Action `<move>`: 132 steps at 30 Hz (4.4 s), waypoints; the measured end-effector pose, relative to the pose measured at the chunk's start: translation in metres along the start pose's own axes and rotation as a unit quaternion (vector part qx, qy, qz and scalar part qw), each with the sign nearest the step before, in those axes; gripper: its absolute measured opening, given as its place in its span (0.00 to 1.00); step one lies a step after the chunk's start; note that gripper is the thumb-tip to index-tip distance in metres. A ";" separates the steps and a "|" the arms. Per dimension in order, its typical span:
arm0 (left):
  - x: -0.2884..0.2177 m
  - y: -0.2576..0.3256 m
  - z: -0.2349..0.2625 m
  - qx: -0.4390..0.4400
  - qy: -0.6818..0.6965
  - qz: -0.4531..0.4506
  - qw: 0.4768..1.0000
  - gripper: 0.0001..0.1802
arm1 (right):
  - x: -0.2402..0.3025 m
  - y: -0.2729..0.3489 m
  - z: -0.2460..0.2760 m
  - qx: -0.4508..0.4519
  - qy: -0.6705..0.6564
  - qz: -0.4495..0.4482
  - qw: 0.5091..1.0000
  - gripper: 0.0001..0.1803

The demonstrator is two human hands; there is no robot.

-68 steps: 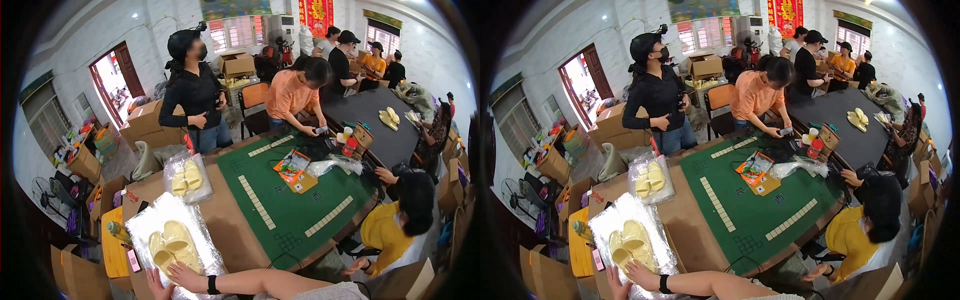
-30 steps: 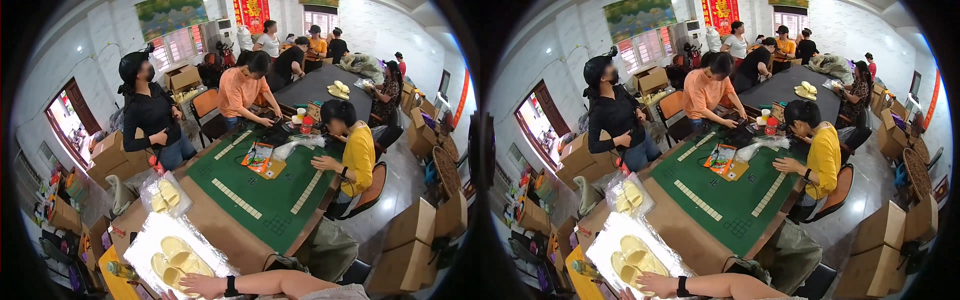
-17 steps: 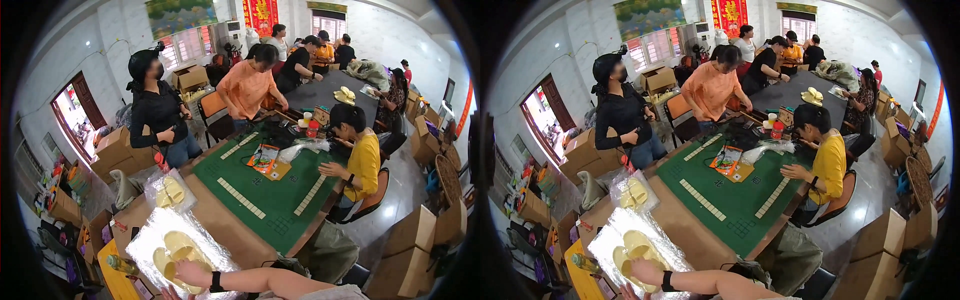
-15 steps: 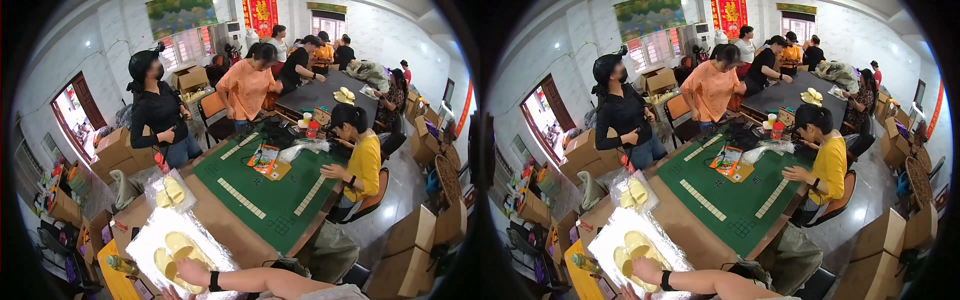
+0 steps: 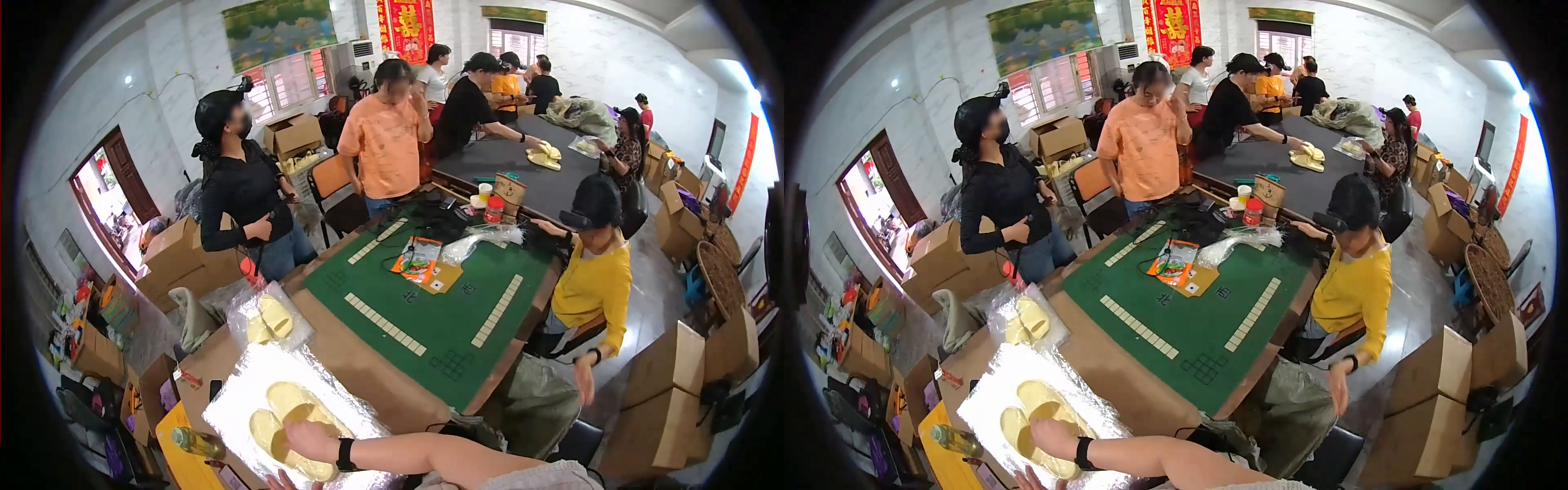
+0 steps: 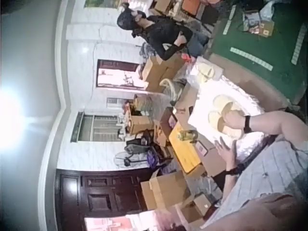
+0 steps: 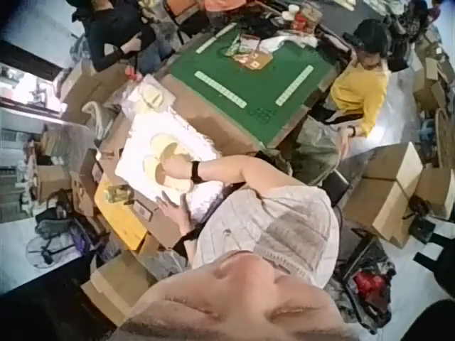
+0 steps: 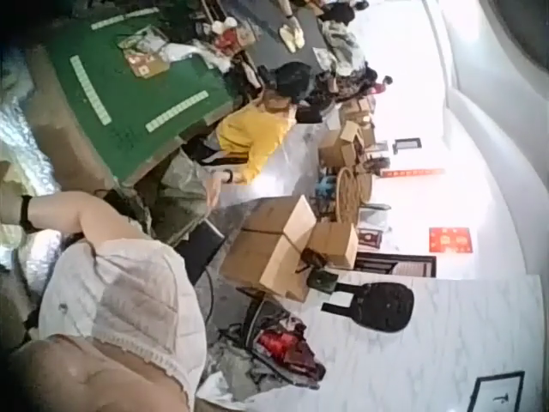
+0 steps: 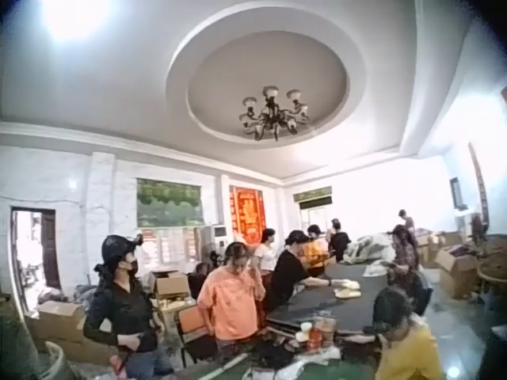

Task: The recorder is packaging yellow slippers into plastic bags at a workstation in a shoe manufacturing facility.

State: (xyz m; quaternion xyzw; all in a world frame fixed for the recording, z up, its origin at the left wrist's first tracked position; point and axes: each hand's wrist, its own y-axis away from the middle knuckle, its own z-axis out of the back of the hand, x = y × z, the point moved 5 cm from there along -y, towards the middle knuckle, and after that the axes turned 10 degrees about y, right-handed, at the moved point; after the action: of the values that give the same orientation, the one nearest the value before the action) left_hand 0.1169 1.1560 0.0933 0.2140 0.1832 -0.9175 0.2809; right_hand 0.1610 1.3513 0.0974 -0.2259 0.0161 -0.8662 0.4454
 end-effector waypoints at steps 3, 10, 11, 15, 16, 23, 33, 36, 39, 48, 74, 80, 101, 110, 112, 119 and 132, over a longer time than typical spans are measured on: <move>0.003 0.001 -0.002 -0.008 -0.003 0.006 1.000 0.49 | -0.005 -0.004 -0.025 0.008 -0.028 0.005 1.000 0.21; 0.008 0.000 -0.008 -0.025 -0.006 0.002 1.000 0.48 | -0.014 -0.009 -0.046 0.002 -0.022 0.044 0.999 0.20; 0.013 0.000 -0.011 -0.033 -0.020 0.003 0.999 0.49 | -0.014 -0.010 -0.053 -0.014 0.007 0.044 0.999 0.21; 0.018 0.003 -0.008 -0.042 0.020 0.033 0.998 0.49 | -0.005 -0.011 -0.044 -0.007 0.055 0.074 0.996 0.22; 0.027 0.002 -0.010 -0.050 0.015 0.047 0.998 0.49 | -0.004 -0.011 -0.047 -0.002 0.049 0.089 0.995 0.22; 0.035 -0.003 -0.020 -0.032 0.045 0.081 0.995 0.55 | -0.012 -0.014 -0.035 -0.040 0.042 0.112 0.992 0.11; 0.026 -0.001 -0.018 -0.013 0.020 0.086 0.996 0.52 | -0.010 -0.014 -0.041 -0.013 0.040 0.105 0.994 0.17; 0.028 0.000 -0.020 -0.006 0.003 0.089 0.996 0.54 | -0.013 -0.012 -0.040 -0.038 0.003 0.108 0.993 0.15; 0.030 -0.002 -0.021 -0.007 0.007 0.083 0.997 0.55 | -0.014 -0.015 -0.039 -0.039 0.011 0.100 0.994 0.13; 0.029 0.001 -0.019 -0.005 -0.005 0.079 0.997 0.52 | -0.011 -0.011 -0.031 -0.031 0.009 0.115 0.993 0.06; 0.037 0.001 -0.021 -0.007 -0.004 0.059 0.998 0.55 | -0.010 -0.012 -0.025 -0.028 0.048 0.123 0.991 0.07; 0.031 -0.001 -0.021 0.000 0.005 0.075 0.997 0.54 | -0.014 -0.013 -0.026 -0.018 0.057 0.116 0.991 0.07; 0.021 -0.005 -0.016 -0.020 0.002 0.092 0.996 0.53 | -0.015 -0.011 -0.029 -0.014 0.038 0.141 0.989 0.07; 0.019 -0.002 -0.013 -0.022 0.030 0.122 0.992 0.53 | -0.011 -0.013 -0.020 0.015 0.043 0.168 0.985 0.08; 0.021 -0.002 -0.013 -0.011 0.020 0.132 0.991 0.53 | -0.011 -0.014 -0.020 0.034 0.037 0.148 0.988 0.09; 0.024 -0.002 -0.015 -0.010 0.013 0.122 0.992 0.54 | -0.016 -0.015 -0.034 0.033 -0.024 0.125 0.991 0.20; 0.014 -0.001 -0.009 -0.018 0.048 0.100 0.994 0.54 | -0.021 -0.012 -0.029 0.064 -0.067 0.120 0.988 0.21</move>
State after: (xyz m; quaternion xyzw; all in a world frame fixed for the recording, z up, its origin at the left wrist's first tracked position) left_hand 0.1082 1.1548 0.0790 0.2697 0.1905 -0.8700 0.3662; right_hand 0.1504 1.3703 0.0660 -0.2506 -0.0425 -0.7884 0.5602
